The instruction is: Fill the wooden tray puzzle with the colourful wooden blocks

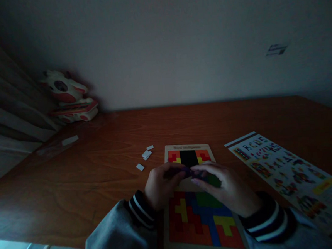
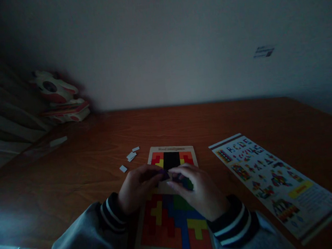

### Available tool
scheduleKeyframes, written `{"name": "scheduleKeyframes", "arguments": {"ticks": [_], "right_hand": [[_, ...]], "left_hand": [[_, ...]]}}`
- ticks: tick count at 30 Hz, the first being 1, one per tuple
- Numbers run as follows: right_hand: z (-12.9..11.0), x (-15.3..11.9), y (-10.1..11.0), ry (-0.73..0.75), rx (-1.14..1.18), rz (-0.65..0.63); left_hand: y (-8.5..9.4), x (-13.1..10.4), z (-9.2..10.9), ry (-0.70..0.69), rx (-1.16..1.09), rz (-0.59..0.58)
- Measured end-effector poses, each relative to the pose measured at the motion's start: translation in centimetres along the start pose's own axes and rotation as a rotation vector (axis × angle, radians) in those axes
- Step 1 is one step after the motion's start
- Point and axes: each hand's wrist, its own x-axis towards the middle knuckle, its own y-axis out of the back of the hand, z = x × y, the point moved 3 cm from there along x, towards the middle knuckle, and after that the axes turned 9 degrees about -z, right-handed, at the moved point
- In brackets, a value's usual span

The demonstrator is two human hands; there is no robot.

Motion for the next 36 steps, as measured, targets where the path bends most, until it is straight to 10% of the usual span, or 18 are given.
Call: {"name": "scheduleKeyframes", "arguments": {"ticks": [14, 36], "right_hand": [[1.8, 0.6, 1.9, -0.196, 0.504, 0.144], [0.4, 0.8, 0.0, -0.151, 0.370, -0.020]], "left_hand": [[0.8, 0.2, 0.1, -0.003, -0.170, 0.120], [-0.3, -0.1, 0.8, 0.048, -0.051, -0.088]]}}
